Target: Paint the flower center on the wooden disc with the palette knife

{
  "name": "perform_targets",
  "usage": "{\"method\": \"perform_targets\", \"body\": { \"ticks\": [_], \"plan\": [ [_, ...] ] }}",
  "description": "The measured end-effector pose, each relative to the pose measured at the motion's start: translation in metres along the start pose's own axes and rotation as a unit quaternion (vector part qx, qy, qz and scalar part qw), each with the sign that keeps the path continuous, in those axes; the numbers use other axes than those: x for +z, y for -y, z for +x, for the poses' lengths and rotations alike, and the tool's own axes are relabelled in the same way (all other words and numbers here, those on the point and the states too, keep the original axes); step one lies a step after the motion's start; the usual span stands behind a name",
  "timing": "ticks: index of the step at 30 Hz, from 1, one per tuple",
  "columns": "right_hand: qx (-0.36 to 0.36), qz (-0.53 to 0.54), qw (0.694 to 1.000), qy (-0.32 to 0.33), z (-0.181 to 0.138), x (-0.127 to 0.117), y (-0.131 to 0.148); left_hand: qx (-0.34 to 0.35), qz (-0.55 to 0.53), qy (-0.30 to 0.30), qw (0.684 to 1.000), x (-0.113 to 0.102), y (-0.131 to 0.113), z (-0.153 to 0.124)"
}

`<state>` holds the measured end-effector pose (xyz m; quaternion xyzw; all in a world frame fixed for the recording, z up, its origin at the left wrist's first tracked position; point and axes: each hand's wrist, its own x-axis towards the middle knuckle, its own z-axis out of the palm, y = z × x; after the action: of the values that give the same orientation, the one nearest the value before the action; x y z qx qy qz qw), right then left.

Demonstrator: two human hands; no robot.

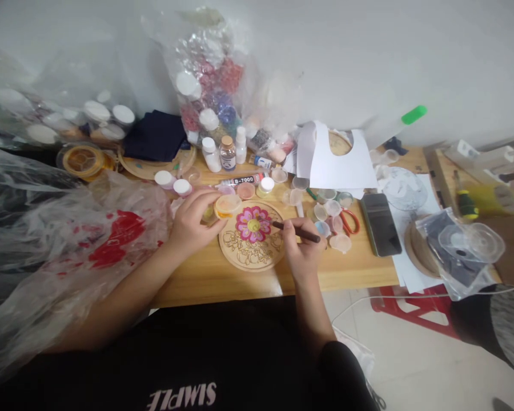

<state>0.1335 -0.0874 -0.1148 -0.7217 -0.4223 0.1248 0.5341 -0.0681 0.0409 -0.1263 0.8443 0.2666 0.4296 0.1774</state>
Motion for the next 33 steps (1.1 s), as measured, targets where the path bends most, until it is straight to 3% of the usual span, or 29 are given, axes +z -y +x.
{"method": "perform_targets", "body": {
  "ticks": [33],
  "plan": [
    [0.005, 0.025, 1.0, -0.01, 0.0019, 0.002, -0.0031, 0.007, 0.012, -0.001, 1.0, -0.0005, -0.0002, 0.0001]
  ]
}}
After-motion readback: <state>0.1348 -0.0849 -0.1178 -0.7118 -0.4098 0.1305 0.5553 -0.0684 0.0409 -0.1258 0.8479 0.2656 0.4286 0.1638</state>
